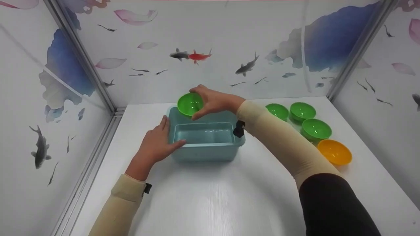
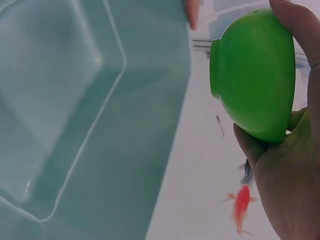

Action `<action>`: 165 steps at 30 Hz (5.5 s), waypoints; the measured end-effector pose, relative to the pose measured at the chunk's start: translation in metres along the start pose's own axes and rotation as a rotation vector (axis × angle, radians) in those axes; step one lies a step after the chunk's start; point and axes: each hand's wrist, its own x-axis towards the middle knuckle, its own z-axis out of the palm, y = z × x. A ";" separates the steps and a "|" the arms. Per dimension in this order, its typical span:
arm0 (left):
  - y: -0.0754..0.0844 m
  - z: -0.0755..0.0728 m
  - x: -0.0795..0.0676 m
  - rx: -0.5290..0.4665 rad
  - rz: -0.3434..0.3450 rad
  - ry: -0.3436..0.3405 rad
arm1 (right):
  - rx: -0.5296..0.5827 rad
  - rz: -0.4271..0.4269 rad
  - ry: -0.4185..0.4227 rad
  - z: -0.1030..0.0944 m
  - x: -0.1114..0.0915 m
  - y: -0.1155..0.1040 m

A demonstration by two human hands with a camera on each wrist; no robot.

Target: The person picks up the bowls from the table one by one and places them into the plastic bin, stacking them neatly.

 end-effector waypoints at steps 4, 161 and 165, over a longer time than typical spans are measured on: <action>0.000 0.000 0.001 0.000 0.008 0.003 | -0.010 -0.006 -0.010 0.012 0.005 0.004; -0.002 0.001 0.002 -0.005 0.028 0.025 | -0.265 0.071 -0.296 0.062 0.037 0.034; -0.002 0.002 0.001 -0.002 0.020 0.010 | -0.257 0.073 -0.245 0.042 0.022 0.028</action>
